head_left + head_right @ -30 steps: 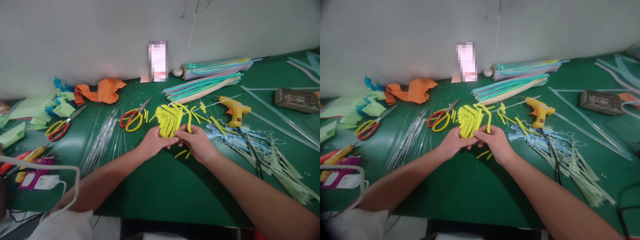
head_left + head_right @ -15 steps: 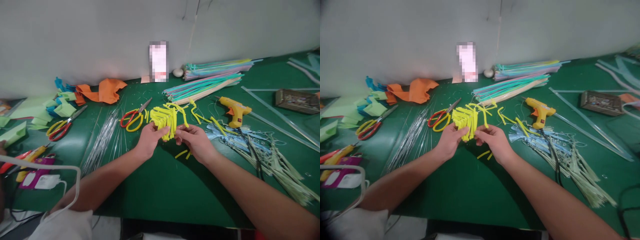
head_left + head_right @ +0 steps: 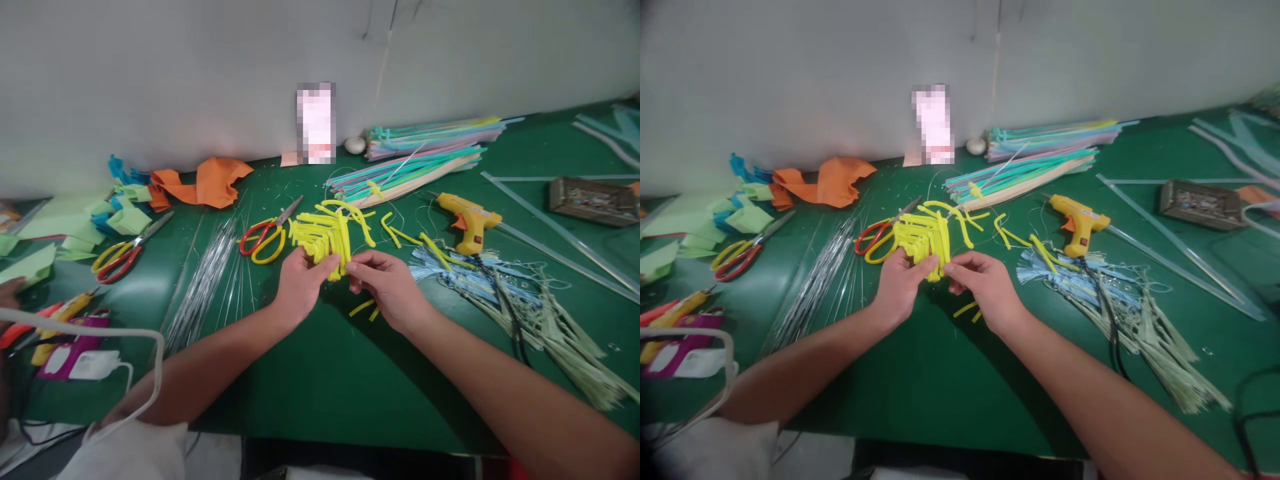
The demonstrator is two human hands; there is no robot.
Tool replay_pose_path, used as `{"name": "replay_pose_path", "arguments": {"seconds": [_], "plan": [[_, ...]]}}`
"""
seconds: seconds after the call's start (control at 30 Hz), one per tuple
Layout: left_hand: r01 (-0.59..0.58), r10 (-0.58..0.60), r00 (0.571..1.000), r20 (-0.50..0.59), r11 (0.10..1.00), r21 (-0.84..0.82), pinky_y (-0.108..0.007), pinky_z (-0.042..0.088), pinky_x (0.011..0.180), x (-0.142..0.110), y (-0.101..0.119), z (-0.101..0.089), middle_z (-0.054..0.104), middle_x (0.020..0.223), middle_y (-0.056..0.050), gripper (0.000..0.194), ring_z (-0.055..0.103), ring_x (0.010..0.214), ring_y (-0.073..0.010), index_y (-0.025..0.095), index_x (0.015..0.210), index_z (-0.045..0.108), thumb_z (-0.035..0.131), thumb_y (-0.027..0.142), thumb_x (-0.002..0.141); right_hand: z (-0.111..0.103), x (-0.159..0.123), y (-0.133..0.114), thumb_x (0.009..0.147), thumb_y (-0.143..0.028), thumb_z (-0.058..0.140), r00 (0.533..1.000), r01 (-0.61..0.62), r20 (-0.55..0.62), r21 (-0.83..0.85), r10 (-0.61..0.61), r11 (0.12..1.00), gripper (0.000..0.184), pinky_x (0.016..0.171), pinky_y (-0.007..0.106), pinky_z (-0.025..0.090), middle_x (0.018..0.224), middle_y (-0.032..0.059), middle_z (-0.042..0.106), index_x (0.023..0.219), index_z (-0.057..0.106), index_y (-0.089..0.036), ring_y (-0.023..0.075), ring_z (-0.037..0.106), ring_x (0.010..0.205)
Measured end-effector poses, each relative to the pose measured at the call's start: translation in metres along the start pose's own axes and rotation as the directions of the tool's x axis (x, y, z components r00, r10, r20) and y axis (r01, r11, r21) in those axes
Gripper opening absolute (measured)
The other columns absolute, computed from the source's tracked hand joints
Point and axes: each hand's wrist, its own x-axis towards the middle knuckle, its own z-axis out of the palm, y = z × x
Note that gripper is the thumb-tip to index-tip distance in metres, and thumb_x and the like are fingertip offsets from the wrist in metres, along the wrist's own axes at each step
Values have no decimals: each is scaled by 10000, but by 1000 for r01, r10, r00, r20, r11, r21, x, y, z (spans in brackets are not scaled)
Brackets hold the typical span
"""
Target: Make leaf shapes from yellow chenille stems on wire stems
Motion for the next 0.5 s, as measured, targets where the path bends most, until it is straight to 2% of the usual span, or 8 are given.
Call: {"name": "replay_pose_path", "arguments": {"seconds": [0.07, 0.2, 0.33, 0.4, 0.5], "plan": [[1, -2, 1000, 31, 1000, 17, -288, 539, 731, 1, 1, 0, 720, 918, -51, 309, 655, 777, -157, 154, 948, 673, 761, 358, 732, 0, 0, 1, 653, -355, 820, 999, 17, -33, -26, -18, 1000, 230, 518, 231, 416, 499, -32, 606, 713, 681, -181, 91, 535, 476], [26, -35, 992, 123, 997, 75, -251, 512, 621, 4, 0, -3, 697, 838, -31, 295, 601, 674, -124, 157, 925, 682, 735, 394, 759, -2, 1, 0, 677, -326, 795, 994, 39, -101, -69, -46, 997, 197, 494, 215, 387, 482, -34, 596, 717, 671, -178, 83, 530, 459], [67, -76, 993, 91, 992, 104, -225, 494, 574, 6, -2, -5, 687, 794, -26, 321, 589, 657, -116, 147, 913, 683, 739, 417, 748, -4, 1, -3, 708, -335, 765, 992, 25, -124, -103, -37, 994, 197, 418, 208, 312, 419, -39, 566, 719, 640, -183, 86, 504, 378], [78, -87, 992, 90, 992, 102, -217, 493, 574, 7, -1, -5, 683, 761, -21, 309, 592, 647, -110, 143, 897, 686, 740, 408, 746, -5, 2, -4, 717, -343, 760, 992, 33, -118, -115, -47, 993, 200, 419, 209, 334, 439, -23, 594, 733, 645, -179, 102, 541, 392], [66, -81, 989, 125, 991, 121, -214, 486, 556, 6, 2, -6, 671, 692, -6, 257, 578, 576, -94, 144, 857, 693, 736, 373, 749, -5, 3, -3, 725, -346, 762, 994, 59, -89, -114, -69, 992, 202, 491, 224, 436, 519, 9, 658, 752, 666, -171, 125, 615, 475]]}}
